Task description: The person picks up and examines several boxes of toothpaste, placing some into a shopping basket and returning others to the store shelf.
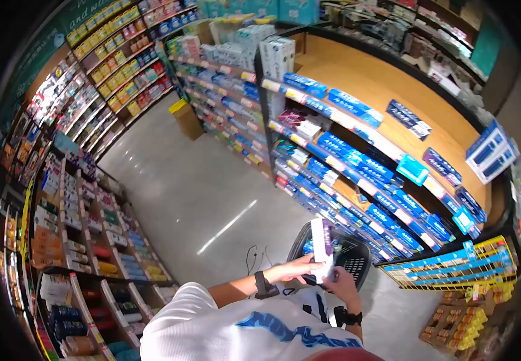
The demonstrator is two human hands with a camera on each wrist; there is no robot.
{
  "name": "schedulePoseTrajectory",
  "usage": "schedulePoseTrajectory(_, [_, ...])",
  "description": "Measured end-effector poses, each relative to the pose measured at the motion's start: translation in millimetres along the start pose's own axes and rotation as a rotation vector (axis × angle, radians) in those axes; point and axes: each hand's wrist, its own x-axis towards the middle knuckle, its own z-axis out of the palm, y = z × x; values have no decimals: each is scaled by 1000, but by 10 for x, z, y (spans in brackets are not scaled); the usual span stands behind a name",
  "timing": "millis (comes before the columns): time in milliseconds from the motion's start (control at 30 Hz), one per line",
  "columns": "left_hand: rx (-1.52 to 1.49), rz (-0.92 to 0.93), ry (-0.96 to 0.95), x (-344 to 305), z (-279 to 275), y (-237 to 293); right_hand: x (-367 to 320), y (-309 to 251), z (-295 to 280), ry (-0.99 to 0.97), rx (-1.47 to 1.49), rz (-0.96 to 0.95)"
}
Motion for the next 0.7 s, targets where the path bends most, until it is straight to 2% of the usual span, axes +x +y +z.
schedulePoseTrajectory(33, [23,110,-12,-40,161,115,-95,-142,6,35,-51,-97])
schedulePoseTrajectory(67, [81,394,160,118,288,-24,-190,-290,28,83,-106,-194])
schedulePoseTrajectory(100, [274,680,261,256,310,-146,-257,-434,4,113,-119,-327])
schedulePoseTrajectory(167, [315,729,212,208,336,57,-391,-650,-155,191,-149,-550])
schedulePoseTrajectory(233, [400,821,176,8,425,409,-488,-566,-442,132,-23,-496])
schedulePoseTrajectory(300, [351,720,174,-20,479,565,-627,-526,-734,344,144,-205])
schedulePoseTrajectory(367, [246,583,45,-90,643,803,-786,-379,-1089,387,275,-207])
schedulePoseTrajectory(400, [389,689,56,-33,667,809,-859,-237,-1255,393,359,-207])
schedulePoseTrajectory(433, [327,621,-37,-29,736,887,-918,-133,-1362,394,454,-209])
schedulePoseTrajectory(467, [266,539,-131,-84,826,989,-979,-121,-1445,423,533,-383])
schedulePoseTrajectory(500, [204,444,-229,-108,912,1063,-1055,-144,-1501,456,576,-419])
schedulePoseTrajectory(533, [284,474,-285,-89,964,1104,-1149,-232,-1567,493,619,-451])
schedulePoseTrajectory(567, [288,402,-391,-120,1041,1187,-1246,-269,-1597,529,664,-469])
schedulePoseTrajectory(633, [160,351,-457,-72,1201,1194,-1366,-230,-1630,462,705,-456])
schedulePoseTrajectory(667, [172,296,-416,-64,1306,1220,-1414,-206,-1655,400,638,-387])
schedulePoseTrajectory(700, [92,294,-377,-20,1314,1174,-1446,-205,-1646,431,603,-411])
